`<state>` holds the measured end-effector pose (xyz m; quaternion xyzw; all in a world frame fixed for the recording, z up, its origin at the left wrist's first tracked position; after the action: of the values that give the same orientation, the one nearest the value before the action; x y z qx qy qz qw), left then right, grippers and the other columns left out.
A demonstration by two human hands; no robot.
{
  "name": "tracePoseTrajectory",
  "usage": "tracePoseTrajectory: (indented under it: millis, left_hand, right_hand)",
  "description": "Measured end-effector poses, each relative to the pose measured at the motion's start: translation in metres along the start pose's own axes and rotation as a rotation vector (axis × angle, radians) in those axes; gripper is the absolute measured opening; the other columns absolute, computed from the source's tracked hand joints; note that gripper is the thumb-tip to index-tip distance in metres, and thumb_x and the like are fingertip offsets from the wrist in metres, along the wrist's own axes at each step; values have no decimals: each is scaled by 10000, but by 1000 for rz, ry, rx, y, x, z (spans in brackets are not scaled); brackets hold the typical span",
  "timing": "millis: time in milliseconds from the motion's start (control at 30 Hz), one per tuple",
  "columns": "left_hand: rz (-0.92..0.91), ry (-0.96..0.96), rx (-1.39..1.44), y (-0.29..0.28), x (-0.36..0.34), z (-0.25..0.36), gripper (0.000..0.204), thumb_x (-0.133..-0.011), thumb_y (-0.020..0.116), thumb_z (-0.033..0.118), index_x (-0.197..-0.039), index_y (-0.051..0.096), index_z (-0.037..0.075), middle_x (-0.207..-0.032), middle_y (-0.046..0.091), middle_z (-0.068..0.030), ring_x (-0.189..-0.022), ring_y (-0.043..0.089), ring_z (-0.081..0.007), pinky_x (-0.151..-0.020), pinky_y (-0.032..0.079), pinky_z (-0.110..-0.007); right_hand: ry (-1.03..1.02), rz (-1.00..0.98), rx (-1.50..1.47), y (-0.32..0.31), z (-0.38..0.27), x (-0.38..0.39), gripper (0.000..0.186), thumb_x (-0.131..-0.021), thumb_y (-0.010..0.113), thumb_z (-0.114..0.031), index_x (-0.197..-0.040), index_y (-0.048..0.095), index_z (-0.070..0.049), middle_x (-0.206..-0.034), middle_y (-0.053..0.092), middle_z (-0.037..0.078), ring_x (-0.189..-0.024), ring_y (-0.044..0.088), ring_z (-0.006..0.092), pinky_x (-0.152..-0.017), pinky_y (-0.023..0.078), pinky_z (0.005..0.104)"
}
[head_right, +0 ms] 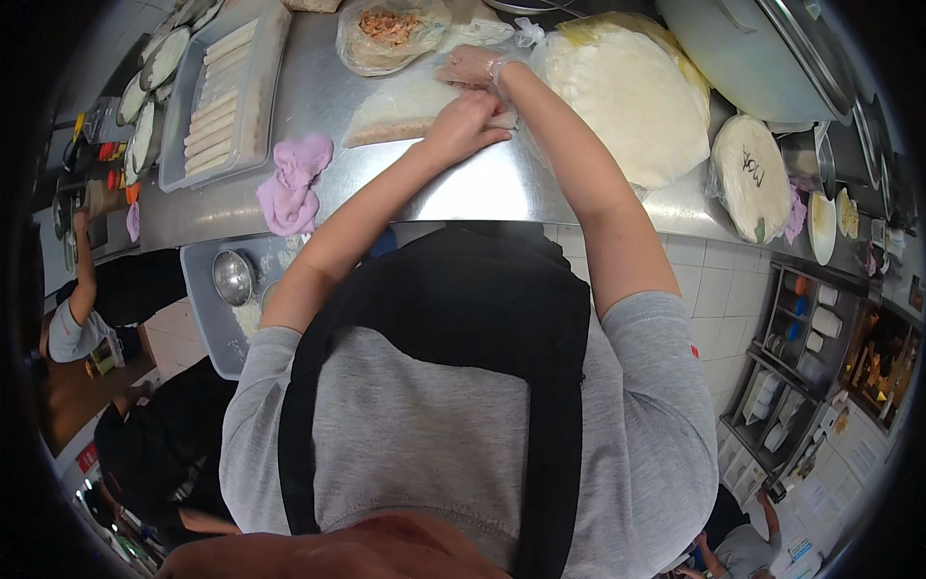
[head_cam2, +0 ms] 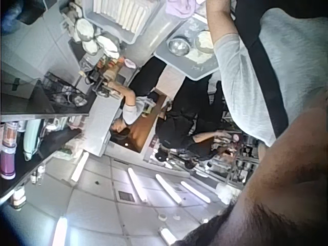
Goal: Preparing and rolling spring rolls by placing meat filling on a wrapper and rolling it tightly.
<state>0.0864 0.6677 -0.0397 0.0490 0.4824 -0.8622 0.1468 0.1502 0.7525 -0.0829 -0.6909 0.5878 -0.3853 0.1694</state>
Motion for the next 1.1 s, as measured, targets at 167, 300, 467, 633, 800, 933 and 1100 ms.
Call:
tracePoseTrajectory:
  millis: [167, 300, 467, 633, 800, 933, 1100]
  left_hand:
    - [98, 82, -26, -16, 7, 5, 350, -729, 712, 282, -897, 535, 31, -906, 566, -126, -893, 540, -309, -782, 449, -404]
    - [90, -69, -146, -24, 23, -11, 356, -729, 709, 312, -862, 512, 47, -874, 551, -119, -890, 535, -299, -768, 440, -393]
    - [138, 4, -90, -47, 40, -22, 371, -702, 729, 306, -894, 535, 55, -882, 552, -115, -891, 530, -290, -767, 438, -383]
    - [125, -86, -96, -56, 61, -42, 336, -698, 729, 262, -896, 548, 62, -887, 551, -106, -891, 526, -282, -775, 439, -379]
    - [181, -88, -172, -54, 69, -34, 327, -695, 729, 252, -889, 548, 60, -890, 551, -97, -892, 525, -281, -772, 440, -380]
    - [151, -62, -117, -70, 76, -47, 343, -683, 736, 248, -898, 553, 54, -907, 560, -95, -904, 527, -290, -782, 439, -390]
    - [99, -181, -150, -97, 104, -80, 331, -677, 738, 228, -925, 590, 66, -947, 580, -96, -950, 538, -288, -810, 441, -377]
  right_hand:
    - [-58, 14, 61, -3, -12, 6, 521, -862, 473, -450, -690, 605, 24, -645, 593, 156, -547, 538, 226, -579, 445, 375]
    - [-206, 31, 93, -9, -31, 15, 491, -855, 505, -441, -649, 587, -3, -598, 574, 160, -529, 514, 249, -578, 441, 376]
    - [124, -82, -82, 3, 0, 1, 368, -861, 572, -400, -728, 559, -57, -606, 497, 29, -554, 457, 101, -490, 354, 272]
    - [-202, 181, 135, 11, -52, -17, 378, -852, 519, -387, -820, 571, -14, -813, 594, 190, -749, 543, 319, -717, 425, 407]
    - [-116, 156, 141, 12, -46, -29, 403, -853, 523, -418, -821, 581, -20, -798, 603, 171, -746, 556, 293, -694, 429, 390]
    - [-69, 119, 174, 9, -47, -31, 453, -850, 511, -462, -829, 638, -27, -853, 645, 186, -814, 614, 320, -751, 453, 405]
    - [-109, 66, 114, 21, -64, -38, 466, -864, 498, -471, -776, 604, -26, -743, 607, 141, -711, 564, 247, -683, 433, 374]
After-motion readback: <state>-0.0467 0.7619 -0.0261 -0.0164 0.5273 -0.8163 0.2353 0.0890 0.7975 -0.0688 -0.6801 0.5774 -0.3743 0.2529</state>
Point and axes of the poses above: each hand's wrist, its own x-axis away from the middle knuckle, its own y-axis out of the palm, z = x × y, the point moved 9 cm from there along -x, towards the middle knuckle
